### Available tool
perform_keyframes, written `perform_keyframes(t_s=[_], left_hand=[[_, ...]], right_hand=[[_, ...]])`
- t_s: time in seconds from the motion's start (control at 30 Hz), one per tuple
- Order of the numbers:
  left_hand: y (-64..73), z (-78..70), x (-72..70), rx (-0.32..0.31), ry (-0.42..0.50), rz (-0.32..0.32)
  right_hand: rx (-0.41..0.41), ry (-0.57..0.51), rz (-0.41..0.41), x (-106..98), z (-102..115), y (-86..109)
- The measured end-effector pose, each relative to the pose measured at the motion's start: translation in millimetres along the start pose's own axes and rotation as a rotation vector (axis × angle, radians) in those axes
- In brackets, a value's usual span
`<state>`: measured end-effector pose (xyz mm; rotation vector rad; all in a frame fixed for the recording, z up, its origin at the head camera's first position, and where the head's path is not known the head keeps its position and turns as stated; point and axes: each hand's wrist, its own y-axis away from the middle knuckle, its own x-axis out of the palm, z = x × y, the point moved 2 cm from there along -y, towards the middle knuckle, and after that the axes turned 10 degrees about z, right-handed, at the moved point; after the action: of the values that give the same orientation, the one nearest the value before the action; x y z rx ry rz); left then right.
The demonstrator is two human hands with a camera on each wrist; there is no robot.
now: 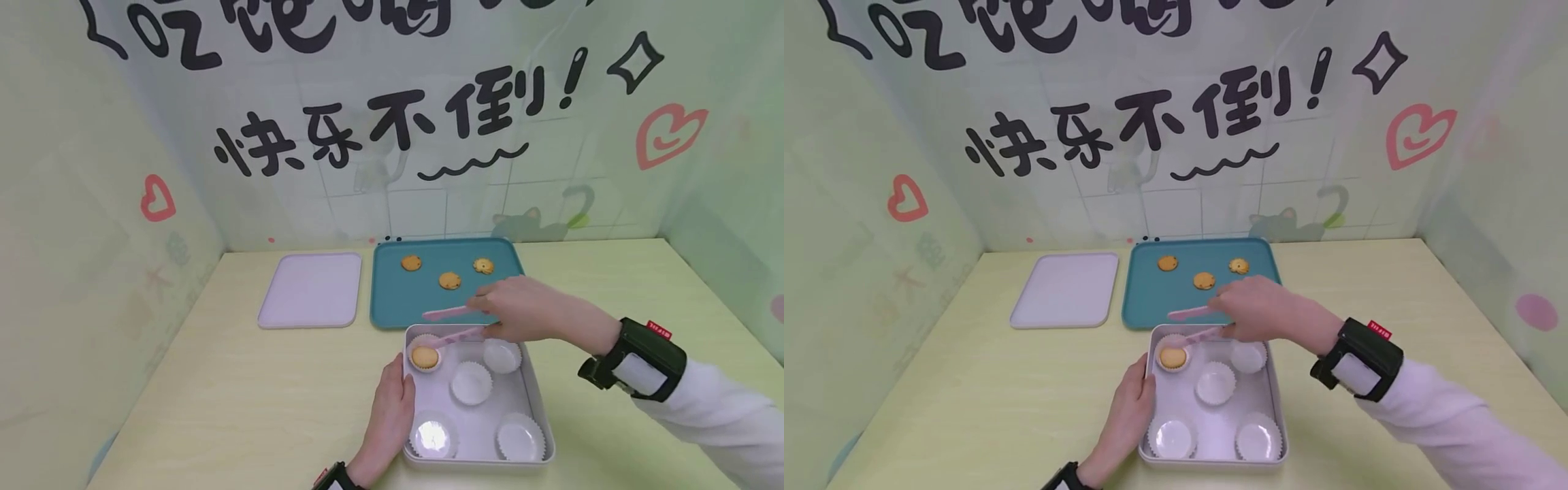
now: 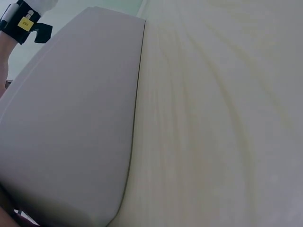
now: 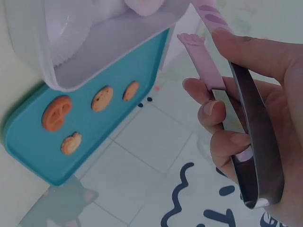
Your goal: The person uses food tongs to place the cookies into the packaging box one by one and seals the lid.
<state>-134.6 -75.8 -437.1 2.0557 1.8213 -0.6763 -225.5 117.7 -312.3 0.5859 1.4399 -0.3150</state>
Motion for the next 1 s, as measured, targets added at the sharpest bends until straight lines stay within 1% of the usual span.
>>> perform_keyframes(t_s=[0.13,0.23,0.3,0.37,0.5,0.6,0.7,0.83,1.0], left_hand=[[-0.3,1.7,0.3,0.001,0.006,-0.008],[-0.2,2.3,0.6,-0.005,0.015,-0.003],[0.0,2.4,0.9,-0.008,0.016,0.000],[0.1,2.2,1.2,-0.012,0.013,0.001],[0.3,2.0,1.7,-0.013,0.004,-0.001],[0.6,1.9,1.8,-0.018,0.011,0.003],[0.9,1.4,1.6,-0.021,0.021,0.007],[0.6,0.9,1.3,-0.019,0.021,0.003],[0.6,0.6,1.5,-0.023,0.018,0.001]], right_hand=[[0.060,-0.010,-0.064,-12.0,-16.7,6.7],[0.118,-0.013,-0.065,-15.8,-31.8,10.0],[0.146,-0.014,-0.049,-14.6,-42.3,12.5],[0.156,-0.016,-0.030,-11.3,-52.6,15.7],[0.180,-0.034,-0.005,0.3,-72.1,22.4],[0.213,-0.051,0.024,8.9,-84.5,26.1],[0.247,-0.082,0.069,13.6,-91.4,28.7],[0.281,-0.122,0.128,16.0,-95.3,30.7],[0.276,-0.098,0.157,19.2,-100.5,28.9]])
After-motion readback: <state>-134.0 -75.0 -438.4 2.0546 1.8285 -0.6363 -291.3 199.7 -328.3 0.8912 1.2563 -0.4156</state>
